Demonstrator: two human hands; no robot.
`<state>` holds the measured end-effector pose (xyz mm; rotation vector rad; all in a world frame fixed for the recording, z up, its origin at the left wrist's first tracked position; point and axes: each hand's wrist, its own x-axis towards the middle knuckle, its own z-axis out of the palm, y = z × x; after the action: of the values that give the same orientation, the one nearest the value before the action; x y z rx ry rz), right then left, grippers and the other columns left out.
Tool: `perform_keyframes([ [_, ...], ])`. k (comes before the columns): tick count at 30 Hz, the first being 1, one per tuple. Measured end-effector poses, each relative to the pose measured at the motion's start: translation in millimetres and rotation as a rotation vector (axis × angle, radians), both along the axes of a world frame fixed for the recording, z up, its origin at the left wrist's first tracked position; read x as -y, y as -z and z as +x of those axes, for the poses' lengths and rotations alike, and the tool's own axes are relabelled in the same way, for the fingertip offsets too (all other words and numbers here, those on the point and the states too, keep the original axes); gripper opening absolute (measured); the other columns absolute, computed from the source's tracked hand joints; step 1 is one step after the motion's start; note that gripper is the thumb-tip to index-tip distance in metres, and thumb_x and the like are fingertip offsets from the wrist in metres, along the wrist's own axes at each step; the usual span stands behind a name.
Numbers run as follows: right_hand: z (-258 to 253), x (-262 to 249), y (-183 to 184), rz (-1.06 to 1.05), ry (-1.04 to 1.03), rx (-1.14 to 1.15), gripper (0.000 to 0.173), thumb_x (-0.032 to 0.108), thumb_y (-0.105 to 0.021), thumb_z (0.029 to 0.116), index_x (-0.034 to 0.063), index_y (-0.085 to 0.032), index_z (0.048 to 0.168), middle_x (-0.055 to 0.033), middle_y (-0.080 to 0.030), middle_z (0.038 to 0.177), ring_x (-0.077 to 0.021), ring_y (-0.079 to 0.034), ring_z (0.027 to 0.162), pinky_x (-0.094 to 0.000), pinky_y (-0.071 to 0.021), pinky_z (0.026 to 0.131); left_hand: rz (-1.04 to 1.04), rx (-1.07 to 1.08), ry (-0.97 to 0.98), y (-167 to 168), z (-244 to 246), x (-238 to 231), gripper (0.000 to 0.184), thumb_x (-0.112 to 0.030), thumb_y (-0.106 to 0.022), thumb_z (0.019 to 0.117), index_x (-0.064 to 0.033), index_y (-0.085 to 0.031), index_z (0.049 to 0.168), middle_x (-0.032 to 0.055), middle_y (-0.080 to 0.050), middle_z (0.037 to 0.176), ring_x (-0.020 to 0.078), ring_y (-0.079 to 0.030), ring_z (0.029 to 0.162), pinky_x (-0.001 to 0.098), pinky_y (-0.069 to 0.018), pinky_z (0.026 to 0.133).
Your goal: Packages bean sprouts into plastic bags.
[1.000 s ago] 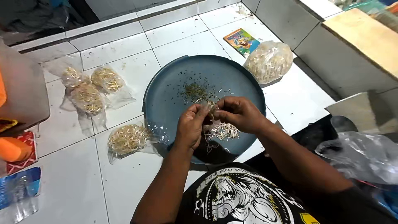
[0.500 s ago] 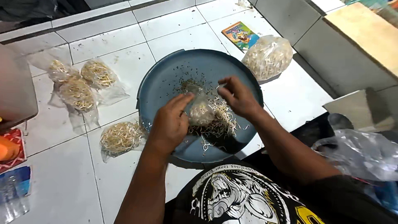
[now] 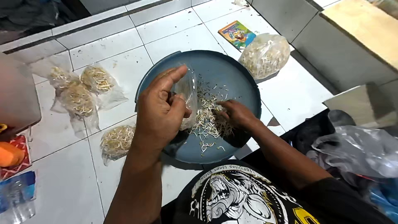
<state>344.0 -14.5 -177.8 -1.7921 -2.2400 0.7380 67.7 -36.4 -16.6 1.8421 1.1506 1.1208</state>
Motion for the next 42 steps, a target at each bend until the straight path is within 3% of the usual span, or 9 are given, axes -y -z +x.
perform_keyframes([
  [3,-6,13,15,-0.054,-0.026,0.102,0.055,0.047,-0.085,0.0787,0.0231,-0.070,0.126,-0.0162,-0.062,0.129,-0.0367,-0.064,0.111,-0.0602,-0.0563,0.087,-0.034,-0.162,-0.031,5,-2,-11,0.053,0.002,-0.052,0.0920,-0.0143,-0.060,0.142,0.0034,-0.059,0.142,0.0095,-0.065,0.065,0.0285,-0.0586,0.052],
  [7,-1,23,9,-0.020,-0.031,0.012,0.025,0.019,-0.079,0.0855,0.0136,-0.071,0.108,-0.0125,-0.068,0.113,-0.0310,-0.070,0.094,-0.0560,-0.0598,0.079,-0.076,-0.332,-0.109,12,-14,-15,0.057,0.001,-0.051,0.0913,-0.0169,-0.058,0.144,0.0028,-0.057,0.145,0.0097,-0.066,0.067,0.0310,-0.0587,0.056],
  [12,18,21,-11,-0.082,0.138,-0.382,0.036,0.016,-0.067,0.0973,0.0116,-0.066,0.133,-0.0106,-0.071,0.119,-0.0233,-0.072,0.098,-0.0499,-0.0600,0.088,-0.134,-0.048,-0.078,-4,-21,-11,0.046,0.002,-0.052,0.0940,-0.0137,-0.064,0.136,0.0010,-0.067,0.133,0.0115,-0.067,0.062,0.0293,-0.0602,0.054],
  [16,27,20,-20,-0.403,0.409,-0.936,0.026,0.016,-0.057,0.1021,0.0080,-0.067,0.125,-0.0079,-0.070,0.107,-0.0156,-0.067,0.084,-0.0365,-0.0587,0.075,0.009,0.171,-0.005,-18,-6,-8,0.044,0.005,-0.052,0.0944,-0.0050,-0.061,0.136,0.0062,-0.066,0.134,0.0125,-0.067,0.064,0.0295,-0.0607,0.055],
  [24,1,21,-127,-0.470,0.358,-1.524,0.028,0.010,-0.053,0.0985,0.0077,-0.061,0.125,-0.0077,-0.070,0.102,-0.0115,-0.069,0.078,-0.0248,-0.0599,0.067,-0.046,-0.254,0.050,38,51,-18,0.062,0.001,-0.056,0.0884,-0.0073,-0.052,0.149,0.0118,-0.056,0.145,0.0167,-0.066,0.077,0.0370,-0.0585,0.063],
  [29,-46,16,-151,-0.485,0.444,-1.462,0.034,0.008,-0.050,0.1015,0.0004,-0.059,0.133,-0.0141,-0.069,0.107,-0.0196,-0.070,0.086,-0.0368,-0.0612,0.080,-0.031,-0.278,0.014,43,60,-3,0.061,-0.001,-0.063,0.0900,-0.0103,-0.052,0.149,0.0094,-0.054,0.148,0.0211,-0.064,0.119,0.0442,-0.0588,0.092],
  [36,-68,16,-166,-0.062,-0.078,-0.411,0.054,0.007,-0.053,0.1014,0.0094,-0.041,0.154,-0.0113,-0.062,0.140,-0.0179,-0.070,0.109,-0.0385,-0.0590,0.092,-0.073,-0.043,-0.144,44,40,0,0.063,0.001,-0.063,0.0860,-0.0086,-0.053,0.147,0.0086,-0.057,0.142,0.0105,-0.056,0.061,0.0290,-0.0520,0.052],
  [39,-76,25,-179,0.177,-0.139,-0.191,0.058,-0.001,-0.061,0.0920,0.0113,-0.051,0.147,-0.0115,-0.061,0.131,-0.0198,-0.068,0.087,-0.0408,-0.0600,0.076,-0.107,0.029,-0.139,36,31,2,0.066,0.002,-0.062,0.0841,-0.0103,-0.053,0.148,0.0074,-0.057,0.142,0.0101,-0.055,0.054,0.0300,-0.0533,0.050],
  [42,-72,22,-174,0.510,-0.193,-0.185,0.049,0.003,-0.070,0.0817,0.0128,-0.067,0.130,-0.0162,-0.051,0.148,-0.0251,-0.062,0.119,-0.0410,-0.0589,0.094,-0.154,0.135,-0.159,21,18,1,0.064,0.003,-0.064,0.0838,-0.0071,-0.053,0.146,0.0088,-0.059,0.138,0.0112,-0.061,0.056,0.0306,-0.0587,0.053],
])
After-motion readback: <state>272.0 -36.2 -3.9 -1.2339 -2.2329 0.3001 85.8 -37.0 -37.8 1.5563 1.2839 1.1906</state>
